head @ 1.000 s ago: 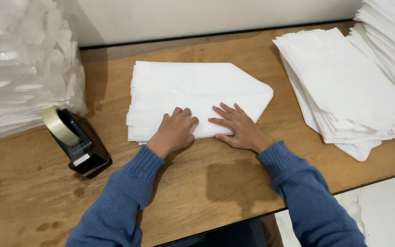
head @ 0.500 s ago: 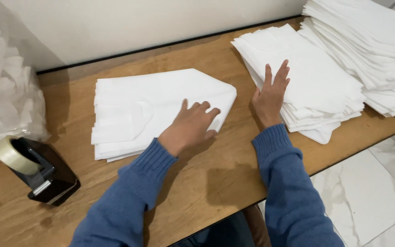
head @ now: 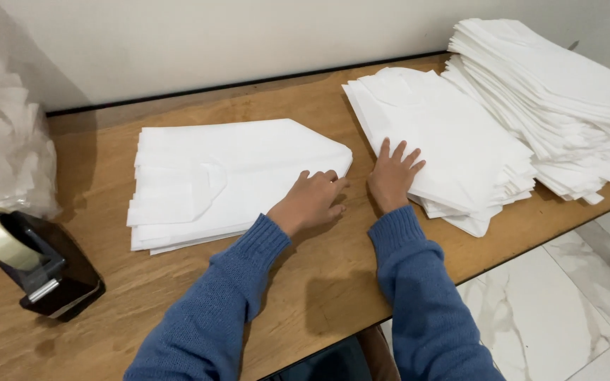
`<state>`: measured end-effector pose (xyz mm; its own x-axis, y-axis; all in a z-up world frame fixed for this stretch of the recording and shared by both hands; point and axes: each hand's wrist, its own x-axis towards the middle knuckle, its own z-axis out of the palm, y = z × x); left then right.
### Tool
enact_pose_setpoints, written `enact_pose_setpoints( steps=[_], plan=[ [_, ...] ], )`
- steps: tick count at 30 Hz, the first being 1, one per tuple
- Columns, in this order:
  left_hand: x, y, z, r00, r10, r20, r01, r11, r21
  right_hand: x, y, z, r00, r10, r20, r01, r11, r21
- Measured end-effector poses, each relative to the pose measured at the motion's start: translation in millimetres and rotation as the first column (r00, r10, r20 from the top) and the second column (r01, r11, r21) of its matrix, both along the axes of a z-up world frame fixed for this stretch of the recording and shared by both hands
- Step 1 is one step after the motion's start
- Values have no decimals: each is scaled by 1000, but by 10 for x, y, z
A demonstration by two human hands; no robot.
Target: Folding white non-woven bags, stacking them, and then placing the stack into a clear plastic bag for final packaging.
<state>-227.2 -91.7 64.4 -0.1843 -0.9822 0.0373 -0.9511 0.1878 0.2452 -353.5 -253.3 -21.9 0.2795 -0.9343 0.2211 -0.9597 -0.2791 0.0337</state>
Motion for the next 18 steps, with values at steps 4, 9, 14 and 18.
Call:
enact_pose_setpoints(
  steps=[4, 9, 14, 18],
  plan=[
    [228, 107, 120, 999, 46, -29, -47, 997, -63, -41, 209, 336, 959, 108, 263, -86, 992, -92],
    [733, 427, 553, 930, 75, -359, -324, 626, -709, 153, 608, 587, 421, 657, 625, -343, 753, -562],
    [1269, 1004, 925, 704, 217, -676, -655, 565, -501, 396, 1179, 697, 170, 769, 616, -635, 563, -528],
    [1514, 1309, 924, 455, 618, -641, -847, 522, -99, 500, 1087, 375, 190, 863, 468, -877, 364, -315]
  ],
)
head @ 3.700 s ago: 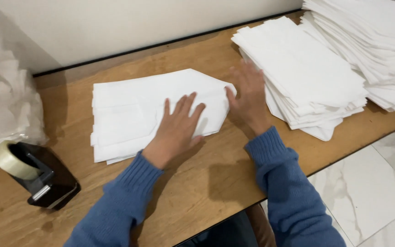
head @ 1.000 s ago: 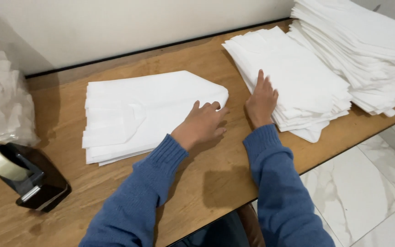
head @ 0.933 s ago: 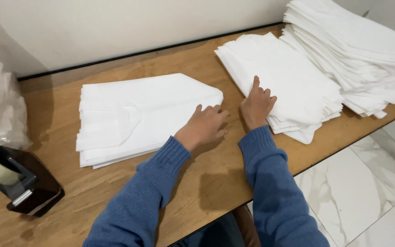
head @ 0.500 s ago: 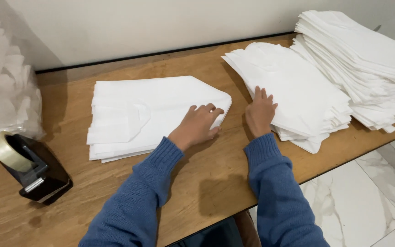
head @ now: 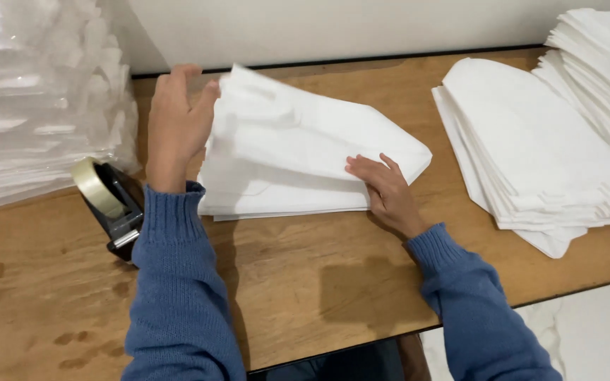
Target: Folding white non-woven bags, stacking them, and then placing the stack into a clear plastic bag for final packaging.
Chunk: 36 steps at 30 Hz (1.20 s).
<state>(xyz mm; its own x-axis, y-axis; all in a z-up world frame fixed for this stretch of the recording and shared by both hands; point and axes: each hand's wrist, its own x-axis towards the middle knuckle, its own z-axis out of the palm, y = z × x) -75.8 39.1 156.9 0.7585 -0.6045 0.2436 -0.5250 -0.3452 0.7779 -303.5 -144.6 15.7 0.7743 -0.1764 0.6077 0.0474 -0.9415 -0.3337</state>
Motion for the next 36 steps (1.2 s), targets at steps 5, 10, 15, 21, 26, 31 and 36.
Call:
enact_pose_setpoints(
  steps=[5, 10, 15, 21, 26, 31, 36],
  plan=[
    [415, -183, -634, 989, -90, 121, 62, 973, 222, 36, -13, -126, 980, 6, -201, 5, 999, 53],
    [326, -334, -786, 970, -172, 172, 69, 873, 483, 46, -47, -139, 980, 104, -170, -73, 981, 179],
    [417, -461, -1128, 920, -339, 198, 149, 767, 624, 57, -3, -107, 979, 126, -163, -88, 970, 226],
    [233, -370, -747, 916, -332, 227, 158, 816, 556, 56, 10, -17, 983, 16, -181, -1, 996, 84],
    [-298, -373, -471, 826, -444, 347, 338, 883, 326, -251, -605, 74, 881, -455, 126, 470, 821, -323],
    [-1049, -724, -542, 619, -724, 304, 715, 680, 163, -703, -953, 113, 482, -874, 59, 867, 467, -174],
    [-1572, -1140, -795, 419, -854, 308, 743, 518, 425, -871, -1305, -248, 167, -931, -325, 921, 264, -285]
  ],
)
